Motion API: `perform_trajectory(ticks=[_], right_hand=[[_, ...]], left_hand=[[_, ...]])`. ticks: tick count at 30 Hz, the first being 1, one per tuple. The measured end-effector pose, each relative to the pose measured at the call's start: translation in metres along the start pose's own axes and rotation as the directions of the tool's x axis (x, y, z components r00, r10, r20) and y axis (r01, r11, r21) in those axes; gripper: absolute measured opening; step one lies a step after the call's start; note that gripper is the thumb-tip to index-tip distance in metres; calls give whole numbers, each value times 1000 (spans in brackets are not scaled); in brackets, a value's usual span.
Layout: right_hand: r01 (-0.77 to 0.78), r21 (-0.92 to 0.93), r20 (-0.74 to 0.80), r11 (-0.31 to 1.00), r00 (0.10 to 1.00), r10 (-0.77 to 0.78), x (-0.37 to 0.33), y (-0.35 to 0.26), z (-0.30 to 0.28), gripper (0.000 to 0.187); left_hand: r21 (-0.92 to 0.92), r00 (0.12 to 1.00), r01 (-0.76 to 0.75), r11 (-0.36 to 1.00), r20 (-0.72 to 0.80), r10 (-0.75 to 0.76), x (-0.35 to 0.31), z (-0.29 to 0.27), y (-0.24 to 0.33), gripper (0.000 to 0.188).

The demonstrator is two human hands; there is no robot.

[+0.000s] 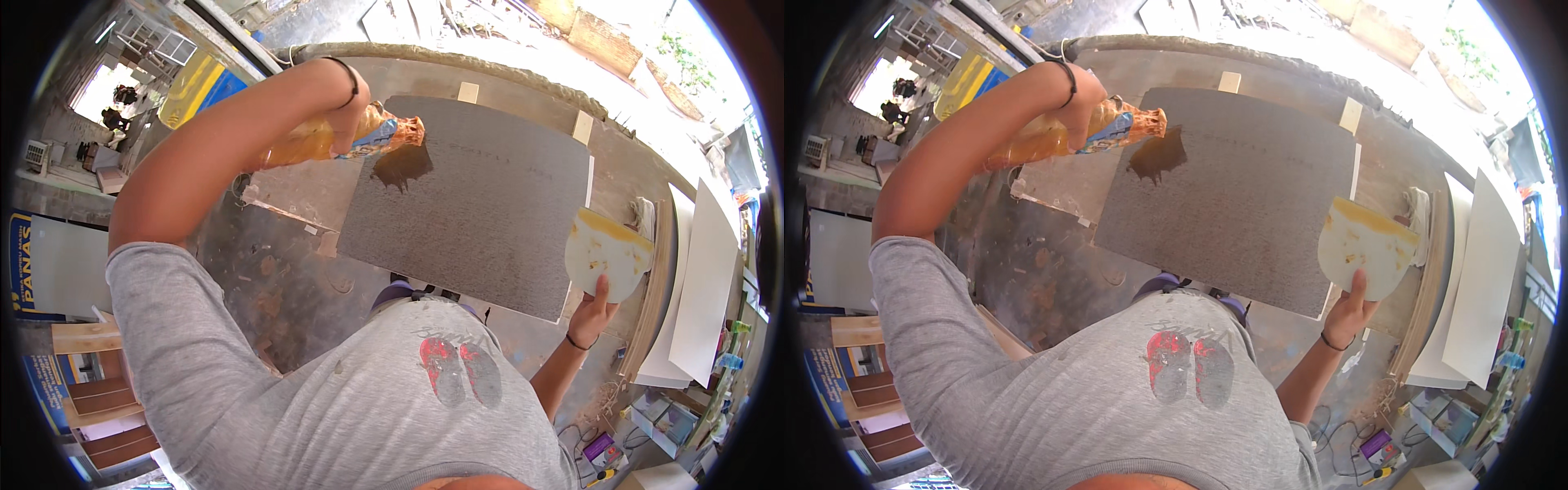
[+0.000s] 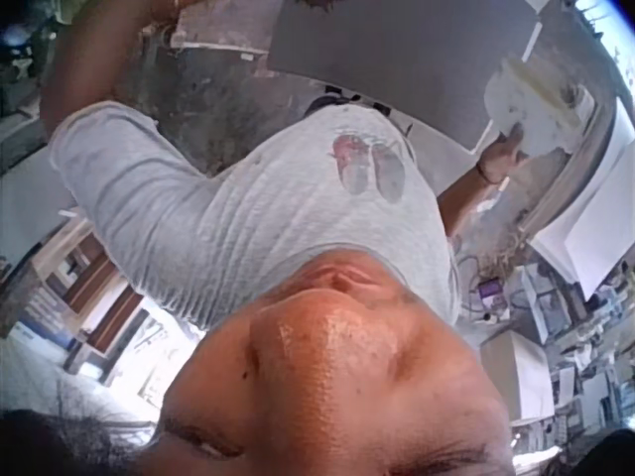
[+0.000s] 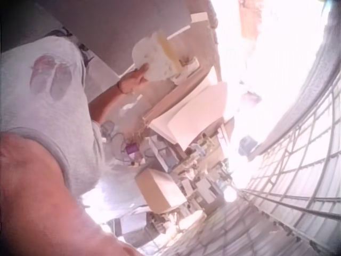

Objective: The person applies a brown adhesive from a plastic bottle onto a grey wood panel and spreads it evenly using a plastic spreader, repeating the process for a second panel.

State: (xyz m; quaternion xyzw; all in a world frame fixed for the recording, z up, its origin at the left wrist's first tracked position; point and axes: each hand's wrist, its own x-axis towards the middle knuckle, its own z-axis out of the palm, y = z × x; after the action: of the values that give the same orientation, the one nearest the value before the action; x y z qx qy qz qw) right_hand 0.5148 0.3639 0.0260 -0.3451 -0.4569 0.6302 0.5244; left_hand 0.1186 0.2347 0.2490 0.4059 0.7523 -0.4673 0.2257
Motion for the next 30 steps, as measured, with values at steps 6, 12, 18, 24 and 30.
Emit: perform_trajectory(ticks=[6, 12, 18, 24, 30], right_hand=[[23, -25, 37, 999, 999, -22, -2, 1, -19, 49], [-11, -81, -44, 997, 999, 7, -2, 5, -30, 41], [-7, -65, -37, 998, 999, 5, -5, 5, -32, 37], [21, -205, -54, 978, 998, -32, -1, 20, -53, 33], [74, -172, -105, 982, 990, -93, 2, 14, -45, 31]], left_hand=[[243, 999, 49, 969, -6, -49, -1, -22, 28, 48], [359, 998, 58, 932, -40, -47, 4, -29, 38, 40], [447, 997, 74, 892, -25, -70, 6, -38, 48, 45], [460, 997, 76, 885, -49, -60, 7, -47, 50, 47], [426, 958, 45, 903, -275, 82, -5, -56, 56, 41]])
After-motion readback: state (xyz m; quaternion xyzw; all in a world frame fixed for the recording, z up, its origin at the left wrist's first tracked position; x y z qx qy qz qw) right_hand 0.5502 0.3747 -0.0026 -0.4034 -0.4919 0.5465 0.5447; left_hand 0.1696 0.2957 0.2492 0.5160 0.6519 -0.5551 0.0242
